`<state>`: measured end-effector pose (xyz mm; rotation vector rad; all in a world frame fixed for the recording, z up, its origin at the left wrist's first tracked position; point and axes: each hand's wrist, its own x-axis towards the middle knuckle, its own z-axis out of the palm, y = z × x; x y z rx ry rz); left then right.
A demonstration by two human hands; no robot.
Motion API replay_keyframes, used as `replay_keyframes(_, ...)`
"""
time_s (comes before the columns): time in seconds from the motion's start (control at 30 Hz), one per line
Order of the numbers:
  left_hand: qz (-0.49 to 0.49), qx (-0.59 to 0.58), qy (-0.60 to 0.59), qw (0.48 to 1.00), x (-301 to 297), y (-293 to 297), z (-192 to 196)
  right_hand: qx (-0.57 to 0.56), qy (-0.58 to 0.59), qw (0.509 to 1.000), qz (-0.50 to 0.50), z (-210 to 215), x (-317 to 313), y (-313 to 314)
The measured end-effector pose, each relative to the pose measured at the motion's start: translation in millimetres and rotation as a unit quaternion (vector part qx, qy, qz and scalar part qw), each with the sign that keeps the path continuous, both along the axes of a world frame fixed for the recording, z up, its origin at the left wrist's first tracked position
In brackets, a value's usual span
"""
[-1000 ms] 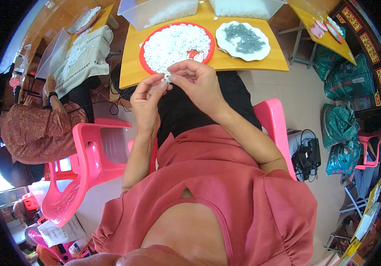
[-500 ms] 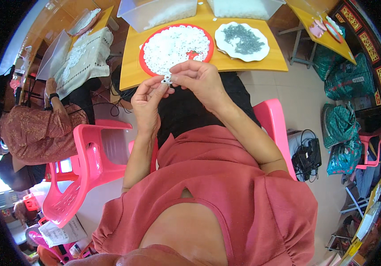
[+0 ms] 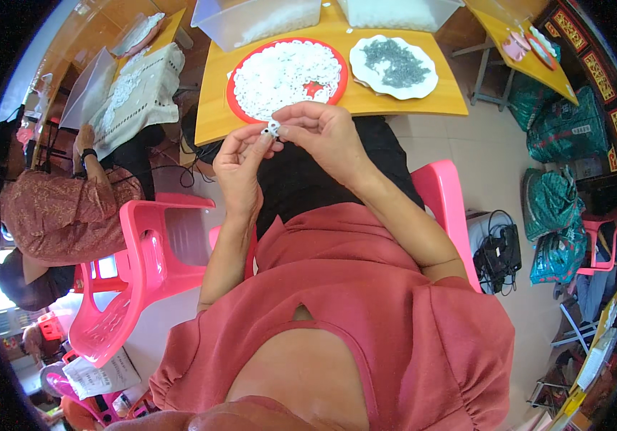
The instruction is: Assembling small plastic hardware components by manually joining white and grey pieces.
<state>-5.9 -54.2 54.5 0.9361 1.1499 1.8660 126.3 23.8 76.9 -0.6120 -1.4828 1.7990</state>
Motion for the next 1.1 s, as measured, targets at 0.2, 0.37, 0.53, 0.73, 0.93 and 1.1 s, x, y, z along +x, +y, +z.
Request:
replay_keyframes(0.2, 0.005, -0.007, 0.021, 1.0, -1, 0, -2, 0.041, -0.013, 0.999, -0.011, -1, 0, -2)
replay_keyframes(0.37, -0.029, -0.028, 0.017, 0.999, -6, -1, 3, 0.015, -0.011, 1.0, 0.017, 0, 4, 4)
replay_keyframes(0.53, -0.049, -0.039, 0.008, 0.998, -1, -3, 9, -0.021, -0.001, 1.0, 0.017, 2, 7, 8)
replay_keyframes(0.73, -0.048, -0.045, 0.012, 0.998, -2, -3, 9, -0.027, -0.004, 0.999, 0.031, 0, 8, 8)
replay_keyframes(0.93, -0.05, -0.046, 0.017, 0.998, 0, -5, 10, -0.031, -0.015, 0.999, 0.037, -2, 10, 10)
replay_keyframes(1.1, -0.042, -0.045, 0.02, 0.998, -1, -5, 8, -0.029, -0.012, 0.998, 0.052, -1, 10, 9)
